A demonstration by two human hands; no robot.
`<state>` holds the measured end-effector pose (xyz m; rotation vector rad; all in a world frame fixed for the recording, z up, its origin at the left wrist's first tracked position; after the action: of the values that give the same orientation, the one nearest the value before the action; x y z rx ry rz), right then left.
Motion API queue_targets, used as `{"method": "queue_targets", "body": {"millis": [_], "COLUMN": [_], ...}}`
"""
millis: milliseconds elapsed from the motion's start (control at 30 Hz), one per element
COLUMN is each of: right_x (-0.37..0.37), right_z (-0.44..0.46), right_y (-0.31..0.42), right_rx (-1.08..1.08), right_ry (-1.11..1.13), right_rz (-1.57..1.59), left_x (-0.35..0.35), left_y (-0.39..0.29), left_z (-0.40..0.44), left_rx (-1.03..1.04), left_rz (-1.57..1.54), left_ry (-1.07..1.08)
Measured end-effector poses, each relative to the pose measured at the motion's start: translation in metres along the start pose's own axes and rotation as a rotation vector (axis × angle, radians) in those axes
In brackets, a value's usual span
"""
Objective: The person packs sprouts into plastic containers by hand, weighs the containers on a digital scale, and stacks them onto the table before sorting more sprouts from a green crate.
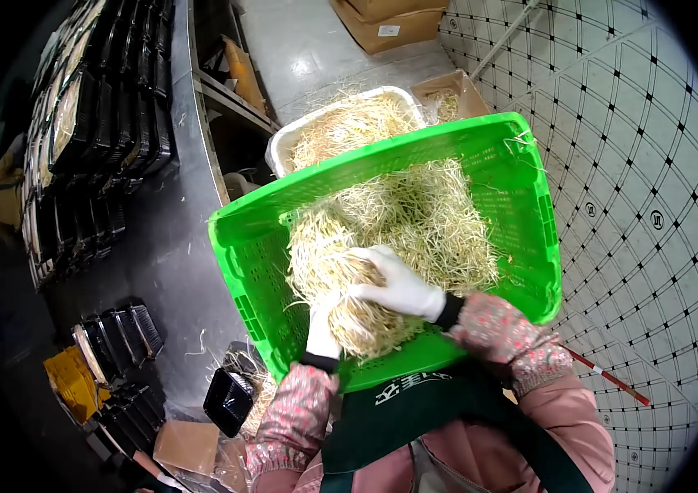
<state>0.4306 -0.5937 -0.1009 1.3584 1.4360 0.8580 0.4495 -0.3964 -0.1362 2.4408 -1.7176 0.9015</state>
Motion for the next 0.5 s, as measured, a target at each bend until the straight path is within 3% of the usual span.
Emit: {"method": "queue_targets", "body": {"millis": [100, 167, 200, 267, 300, 367, 467, 500], "right_x": [-0.042, -0.043, -0.045, -0.053, -0.058, -0.094, -0.111, -0.119], "right_z": [-0.017, -0.002, 0.007, 0.01, 0.002, -0.003, 0.02, 0.015], "right_y": [0.019, -0.041, -0.067, -0.089, -0.098, -0.068, -0.159, -0.132], "right_rx": [-0.082, 0.165, 0.41, 0.359, 0.346, 0.404, 0.516, 0.466], "right_ry": [-0.109, -0.131, 0.042, -0.071, -0.07, -0.014, -0.135, -0.205], "right_rz": [-0.114, 0.331, 0.584, 0.5, 0.549, 0.561, 0.27, 0.251], "left_x": [0.029, 0.013, 0.021, 0.038, 0.038, 0.024, 0.012, 0.002], "left_y": [0.018, 0.041, 0.044, 0.048, 0.052, 0.054, 0.055, 0.055], "left_z": [-0.009, 0.034, 0.044, 0.064, 0.06, 0.063, 0.086, 0.097], "left_rx": [0.04, 0.124, 0.217, 0.41, 0.158, 0.216, 0.309, 0.333], "left_rz": [-0.005, 0.239, 0.363, 0.609, 0.465, 0.411, 0.573, 0.592], "left_ry": [0.015, 0.042, 0.052, 0.042, -0.134, -0.01, -0.091, -0.081]}}
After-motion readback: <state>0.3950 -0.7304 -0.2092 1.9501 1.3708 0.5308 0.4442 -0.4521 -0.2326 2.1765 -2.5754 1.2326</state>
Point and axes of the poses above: each hand's wrist, its own z-axis towards the middle knuckle, its own x-axis out of the palm, y = z × x, the point moved 2 cm from there along z, towards the middle knuckle, and after that the axes turned 8 degrees about -y, right-handed, at the moved point
